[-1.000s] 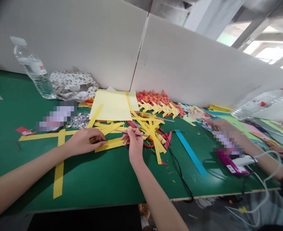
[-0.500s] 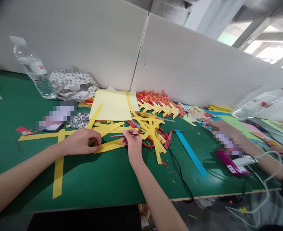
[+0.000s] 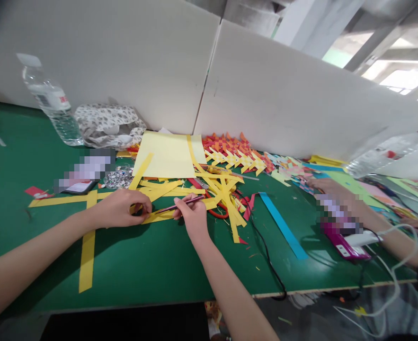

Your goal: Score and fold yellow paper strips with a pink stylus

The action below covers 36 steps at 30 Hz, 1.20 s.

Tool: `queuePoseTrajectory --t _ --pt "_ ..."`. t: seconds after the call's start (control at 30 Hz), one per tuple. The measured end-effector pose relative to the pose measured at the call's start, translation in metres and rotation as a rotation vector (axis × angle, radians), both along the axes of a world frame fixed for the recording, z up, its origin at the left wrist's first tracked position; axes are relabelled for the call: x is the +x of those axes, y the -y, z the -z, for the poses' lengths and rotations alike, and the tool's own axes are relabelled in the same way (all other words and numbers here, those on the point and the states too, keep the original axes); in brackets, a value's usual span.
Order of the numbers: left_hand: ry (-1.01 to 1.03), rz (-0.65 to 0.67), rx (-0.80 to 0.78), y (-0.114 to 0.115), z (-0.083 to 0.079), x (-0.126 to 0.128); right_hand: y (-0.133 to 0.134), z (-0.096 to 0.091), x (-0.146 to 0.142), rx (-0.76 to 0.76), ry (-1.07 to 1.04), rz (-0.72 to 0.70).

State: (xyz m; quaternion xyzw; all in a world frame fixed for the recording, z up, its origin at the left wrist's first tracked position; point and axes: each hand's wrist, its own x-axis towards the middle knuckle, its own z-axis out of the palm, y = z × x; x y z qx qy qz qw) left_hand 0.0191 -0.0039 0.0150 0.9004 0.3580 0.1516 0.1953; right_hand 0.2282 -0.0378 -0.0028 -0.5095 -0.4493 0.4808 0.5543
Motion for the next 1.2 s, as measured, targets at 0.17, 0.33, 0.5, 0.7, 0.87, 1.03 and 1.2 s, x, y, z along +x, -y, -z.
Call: queuePoseTrajectory --t 0.17,0.33,0.5,0.7,0.87,1.03,1.2 --pt "-0.008 0.021 -0.044 -0.002 -0.003 -0.003 0.001 -0.001 -0.001 0.021 0.014 -0.063" --pt "-0.010 0.018 -0.046 -0.002 -0.005 -0.003 0.003 -0.002 -0.005 0.036 0.062 -0.134" --pt "-0.037 0.014 -0.051 -0.003 -0.005 -0.004 0.004 -0.002 -0.005 0.055 0.090 -0.135" --pt "-0.031 0.013 -0.060 -0.004 -0.006 -0.004 0.003 -0.003 0.002 0.041 0.075 -0.029" --pt "-0.016 0.016 -0.071 -0.004 -0.005 -0.005 0.002 -0.004 0.009 0.053 0.068 0.054" --pt "-0.012 0.018 -0.065 -0.005 -0.003 -0.005 0.003 -0.004 0.009 0.087 0.026 0.057" --pt "-0.046 0.005 -0.086 -0.005 -0.006 -0.003 0.003 -0.002 0.000 0.069 0.051 -0.103"
